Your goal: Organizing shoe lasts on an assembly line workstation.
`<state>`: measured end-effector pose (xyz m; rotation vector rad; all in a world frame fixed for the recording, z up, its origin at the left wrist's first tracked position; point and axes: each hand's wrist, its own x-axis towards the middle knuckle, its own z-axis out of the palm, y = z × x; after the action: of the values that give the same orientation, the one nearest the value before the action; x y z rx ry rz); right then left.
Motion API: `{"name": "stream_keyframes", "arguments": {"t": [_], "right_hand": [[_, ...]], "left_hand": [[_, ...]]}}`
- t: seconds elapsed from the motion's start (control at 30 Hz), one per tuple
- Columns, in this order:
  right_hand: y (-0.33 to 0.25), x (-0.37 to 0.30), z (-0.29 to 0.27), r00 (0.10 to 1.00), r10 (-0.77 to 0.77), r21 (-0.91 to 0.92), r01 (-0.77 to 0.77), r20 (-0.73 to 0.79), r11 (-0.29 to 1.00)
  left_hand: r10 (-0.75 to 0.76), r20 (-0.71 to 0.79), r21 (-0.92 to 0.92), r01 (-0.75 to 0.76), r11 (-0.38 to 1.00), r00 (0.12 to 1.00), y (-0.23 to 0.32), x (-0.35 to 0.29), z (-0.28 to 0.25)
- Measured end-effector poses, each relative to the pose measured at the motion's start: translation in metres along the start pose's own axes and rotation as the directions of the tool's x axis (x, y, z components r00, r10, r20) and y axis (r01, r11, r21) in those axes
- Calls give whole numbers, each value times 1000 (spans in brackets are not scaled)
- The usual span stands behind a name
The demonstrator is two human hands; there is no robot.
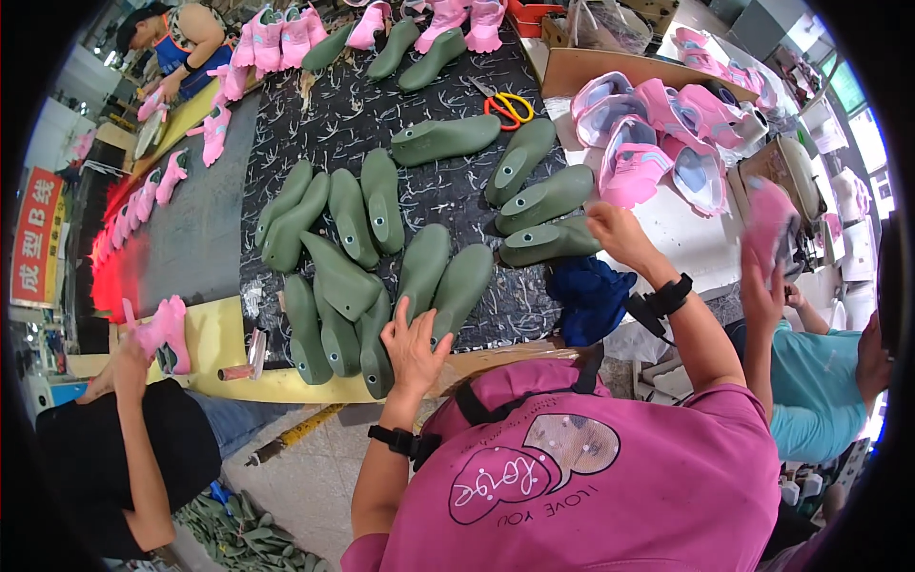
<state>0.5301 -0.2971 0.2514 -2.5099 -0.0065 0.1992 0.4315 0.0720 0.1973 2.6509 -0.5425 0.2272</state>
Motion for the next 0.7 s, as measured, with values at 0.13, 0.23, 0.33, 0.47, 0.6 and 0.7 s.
{"name": "stream_keyframes", "arguments": {"t": [0.13,0.23,0.33,0.47,0.6,0.7], "right_hand": [[73,-15,27,990,81,-210,-104,-113,972],[90,-4,40,976,211,-22,-213,-60,977],[91,12,46,952,305,108,-301,-16,947],[77,16,63,984,180,-38,-181,-10,983],[69,24,51,992,128,-40,-128,17,991],[65,51,40,979,201,138,-201,19,970]], "left_hand": [[-4,-39,3,4,1000,999,3,0,4],[-2,-51,-2,2,1000,999,5,1,2],[-5,-73,-4,5,1000,997,6,-1,6],[-24,-35,35,25,999,999,9,10,-1],[23,4,-64,-23,998,1000,8,28,11],[0,35,-60,2,998,999,11,36,18]]}}
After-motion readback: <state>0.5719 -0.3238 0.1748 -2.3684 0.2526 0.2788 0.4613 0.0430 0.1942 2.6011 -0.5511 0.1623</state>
